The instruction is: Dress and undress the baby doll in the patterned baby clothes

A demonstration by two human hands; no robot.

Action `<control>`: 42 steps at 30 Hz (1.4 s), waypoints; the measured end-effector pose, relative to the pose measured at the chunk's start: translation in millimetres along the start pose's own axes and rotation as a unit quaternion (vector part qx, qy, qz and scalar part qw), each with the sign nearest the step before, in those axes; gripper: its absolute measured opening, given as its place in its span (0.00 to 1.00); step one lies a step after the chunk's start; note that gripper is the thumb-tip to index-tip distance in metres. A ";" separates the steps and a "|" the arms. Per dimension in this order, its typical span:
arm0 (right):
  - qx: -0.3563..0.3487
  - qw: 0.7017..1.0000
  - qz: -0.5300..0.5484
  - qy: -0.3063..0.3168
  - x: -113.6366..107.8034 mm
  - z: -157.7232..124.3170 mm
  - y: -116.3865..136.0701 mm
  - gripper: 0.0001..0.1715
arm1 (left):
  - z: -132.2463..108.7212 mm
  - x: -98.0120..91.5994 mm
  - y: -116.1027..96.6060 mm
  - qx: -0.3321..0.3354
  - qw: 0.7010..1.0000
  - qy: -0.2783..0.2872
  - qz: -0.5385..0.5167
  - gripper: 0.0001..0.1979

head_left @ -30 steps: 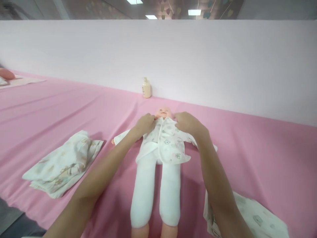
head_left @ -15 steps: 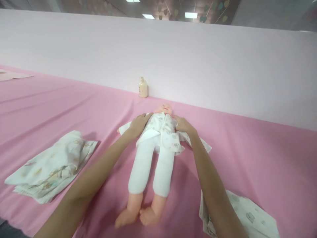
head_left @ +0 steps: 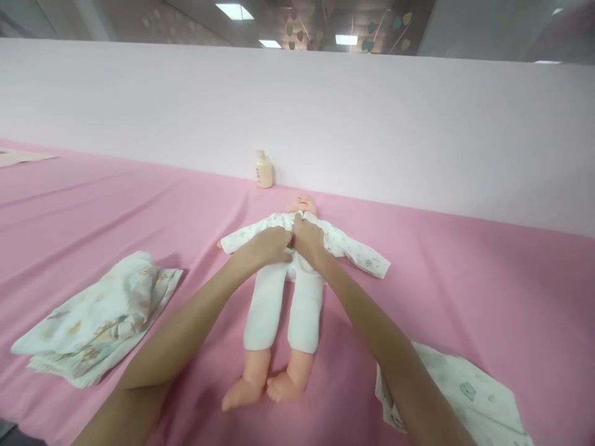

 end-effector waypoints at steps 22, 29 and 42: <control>0.140 0.955 0.013 0.262 -164.2 -262.3 -158.3 0.36 | -150.3 -39.2 4.6 -0.014 0.995 -0.036 -0.092 0.29; 0.045 0.974 -0.101 0.199 -156.9 -302.1 -108.4 0.15 | -208.7 -33.1 -109.2 0.199 0.966 0.095 -0.135 0.23; 0.153 0.854 0.497 0.035 -241.5 -231.0 34.5 0.28 | -208.0 -140.2 -104.8 0.146 0.909 -0.197 -0.337 0.20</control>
Point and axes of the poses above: each hand's wrist, its own z-axis towards the middle knuckle, its own x-axis out of the palm, y = z × x, the point moved 8 cm from there along z, towards the middle knuckle, and after that the axes turned 15 degrees about -y, right-handed, at the moved point
